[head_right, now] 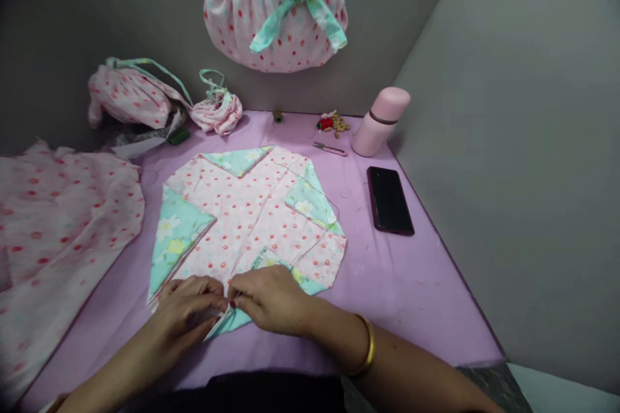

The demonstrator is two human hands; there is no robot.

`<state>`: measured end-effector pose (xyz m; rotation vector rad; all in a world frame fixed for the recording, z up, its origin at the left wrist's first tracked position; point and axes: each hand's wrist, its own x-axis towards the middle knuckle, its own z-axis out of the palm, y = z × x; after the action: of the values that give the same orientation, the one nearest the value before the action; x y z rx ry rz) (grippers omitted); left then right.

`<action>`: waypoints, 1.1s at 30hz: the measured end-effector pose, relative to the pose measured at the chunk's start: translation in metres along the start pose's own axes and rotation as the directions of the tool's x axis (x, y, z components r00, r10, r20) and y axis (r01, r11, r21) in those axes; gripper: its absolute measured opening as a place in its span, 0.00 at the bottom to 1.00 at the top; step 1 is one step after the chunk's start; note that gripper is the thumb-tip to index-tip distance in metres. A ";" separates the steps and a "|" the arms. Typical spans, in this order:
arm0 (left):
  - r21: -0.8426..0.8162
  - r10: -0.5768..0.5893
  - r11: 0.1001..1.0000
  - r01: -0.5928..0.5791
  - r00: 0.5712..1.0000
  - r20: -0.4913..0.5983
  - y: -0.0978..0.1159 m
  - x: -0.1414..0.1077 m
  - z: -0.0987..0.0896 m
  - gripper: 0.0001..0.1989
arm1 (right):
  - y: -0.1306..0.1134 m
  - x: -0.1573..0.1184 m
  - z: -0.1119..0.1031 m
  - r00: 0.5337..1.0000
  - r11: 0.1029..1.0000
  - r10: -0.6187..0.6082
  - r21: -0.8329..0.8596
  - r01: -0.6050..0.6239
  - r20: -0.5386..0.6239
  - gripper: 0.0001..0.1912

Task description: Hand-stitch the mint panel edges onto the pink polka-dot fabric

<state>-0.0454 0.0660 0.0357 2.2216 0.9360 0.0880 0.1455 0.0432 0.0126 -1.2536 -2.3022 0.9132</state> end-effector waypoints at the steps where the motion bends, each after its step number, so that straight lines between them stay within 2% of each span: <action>1: 0.006 0.000 1.000 0.000 1.000 0.007 0.001 0.000 -0.001 0.10 | 0.000 0.000 0.000 1.000 1.000 -0.001 -0.004 0.001 -0.001 0.05; 7: 0.051 0.017 0.999 -0.019 0.999 0.029 0.006 0.000 -0.003 0.15 | 0.000 0.000 0.000 1.000 1.000 0.001 -0.017 -0.001 -0.009 0.04; 13: 0.054 0.053 0.997 -0.058 0.994 0.100 -0.006 -0.021 -0.010 0.11 | 0.001 -0.001 0.000 1.000 1.000 -0.007 -0.007 0.007 -0.015 0.04; 16: 0.017 0.025 0.999 -0.028 0.990 0.142 -0.013 -0.032 -0.017 0.09 | 0.002 -0.001 0.001 1.000 1.000 -0.014 0.009 0.014 -0.021 0.04; 19: 0.004 -0.015 1.000 0.014 0.997 0.070 -0.013 -0.029 -0.016 0.07 | 0.002 -0.001 0.000 0.999 1.000 -0.022 0.019 0.022 -0.030 0.04; 21: 0.020 -0.031 0.999 0.031 0.999 0.017 -0.010 -0.021 -0.011 0.11 | 0.002 -0.001 0.000 0.999 0.999 -0.024 0.022 0.025 -0.039 0.04; 23: 0.034 -0.041 0.999 0.041 0.999 0.000 -0.004 -0.012 -0.004 0.11 | 0.002 -0.002 0.000 0.999 0.999 -0.022 0.026 0.024 -0.046 0.04; 27: 0.064 -0.051 0.997 0.051 0.999 -0.002 0.003 0.000 0.004 0.03 | 0.002 -0.002 -0.001 0.998 0.999 -0.024 0.040 0.026 -0.053 0.04; 30: 0.069 -0.051 0.996 0.050 0.999 0.012 0.003 0.000 0.005 0.05 | 0.004 -0.002 0.000 0.998 0.998 -0.027 0.052 0.030 -0.055 0.04; 33: 0.045 -0.062 0.997 0.064 0.997 -0.043 0.001 -0.001 0.008 0.05 | 0.005 -0.002 0.000 0.998 0.998 -0.023 0.064 0.026 -0.057 0.04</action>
<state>-0.0430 0.0597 0.0309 2.2379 1.0394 0.0846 0.1495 0.0435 0.0096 -1.2064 -2.2218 0.9247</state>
